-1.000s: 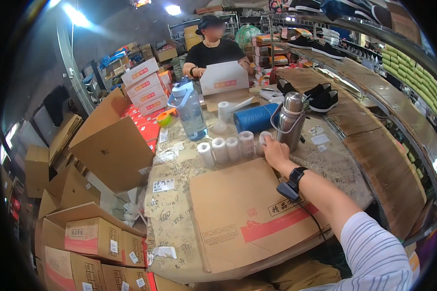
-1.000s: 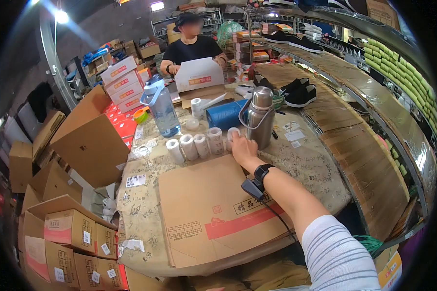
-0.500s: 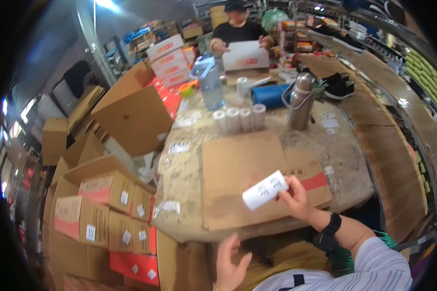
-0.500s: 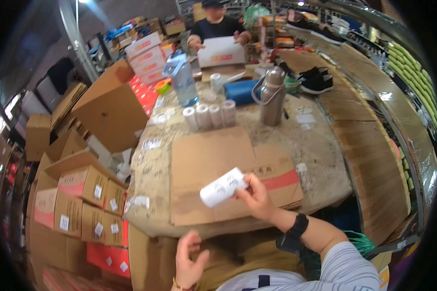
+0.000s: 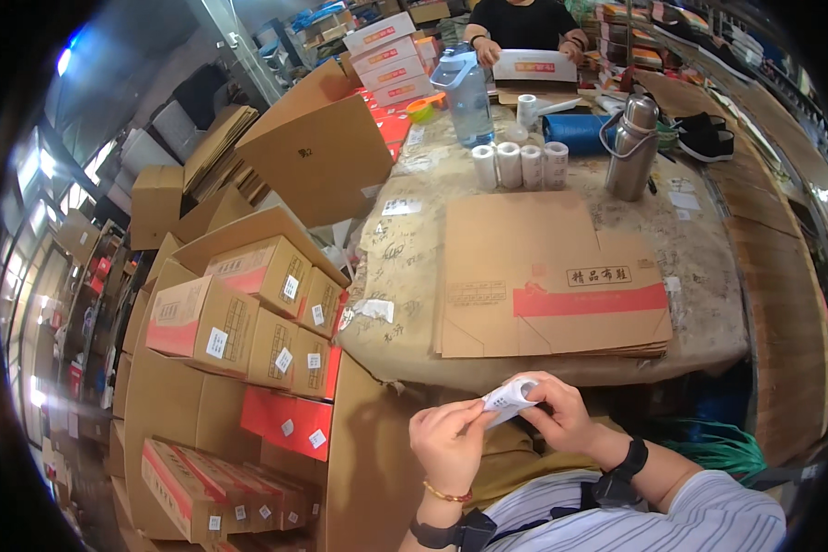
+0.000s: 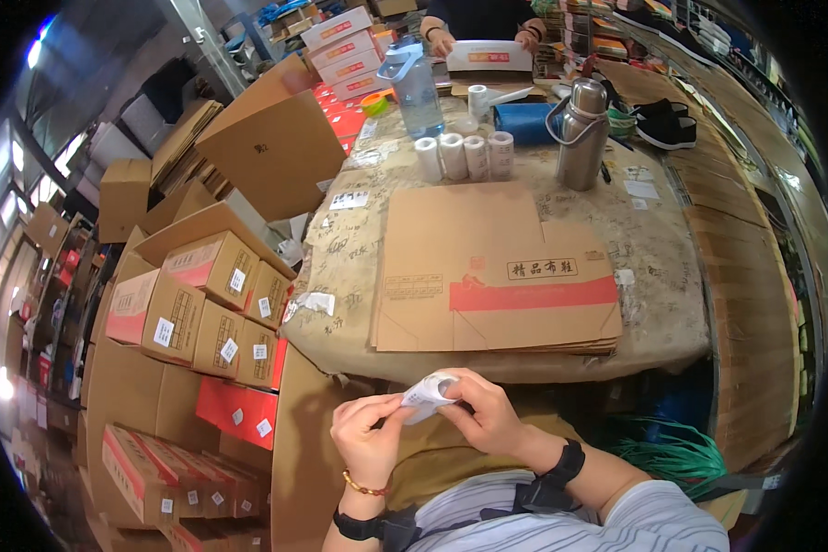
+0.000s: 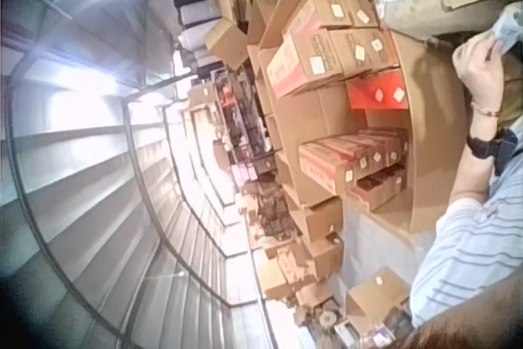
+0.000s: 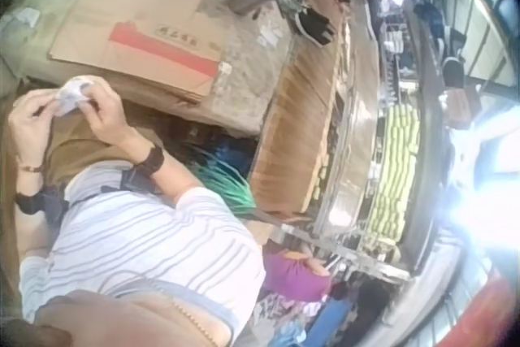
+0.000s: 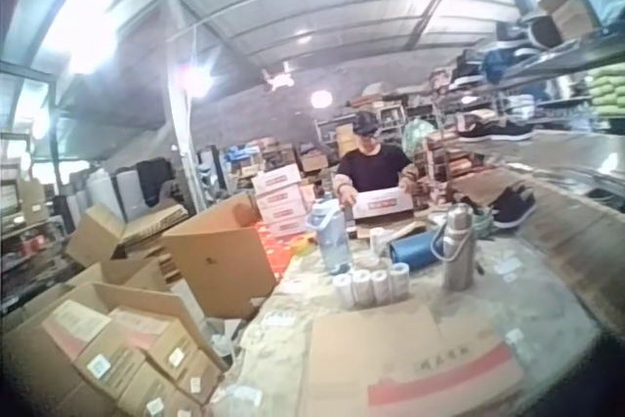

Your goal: Packaging pairs of shoes from a rack into cardboard boxes.

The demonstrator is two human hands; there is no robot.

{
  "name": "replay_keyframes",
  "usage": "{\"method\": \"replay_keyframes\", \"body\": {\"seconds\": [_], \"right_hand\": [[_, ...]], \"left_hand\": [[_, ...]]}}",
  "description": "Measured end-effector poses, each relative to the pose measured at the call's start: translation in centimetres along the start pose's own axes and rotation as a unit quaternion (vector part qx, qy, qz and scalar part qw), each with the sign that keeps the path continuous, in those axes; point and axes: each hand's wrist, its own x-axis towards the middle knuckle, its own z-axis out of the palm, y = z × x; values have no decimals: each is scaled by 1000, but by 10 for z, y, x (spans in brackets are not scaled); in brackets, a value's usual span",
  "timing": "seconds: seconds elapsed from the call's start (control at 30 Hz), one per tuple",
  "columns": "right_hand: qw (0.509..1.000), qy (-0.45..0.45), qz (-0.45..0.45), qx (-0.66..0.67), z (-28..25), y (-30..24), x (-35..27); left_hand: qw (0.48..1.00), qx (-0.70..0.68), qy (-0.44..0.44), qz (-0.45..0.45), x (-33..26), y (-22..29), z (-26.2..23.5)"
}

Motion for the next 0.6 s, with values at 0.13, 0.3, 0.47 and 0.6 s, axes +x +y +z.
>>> {"method": "replay_keyframes", "body": {"seconds": [0.13,0.3,0.47,0.6], "right_hand": [[996,41,66,50,10,5,-12],[959,108,184,189,19,11,-10],[944,146,217,201,3,18,-10],[948,88,229,203,11,33,-22]], "left_hand": [[979,138,67,133,3,5,2],[990,-31,67,124,-5,2,-6],[650,-747,-135,38,13,35,-54],[570,-776,-171,209,14,90,-65]]}}
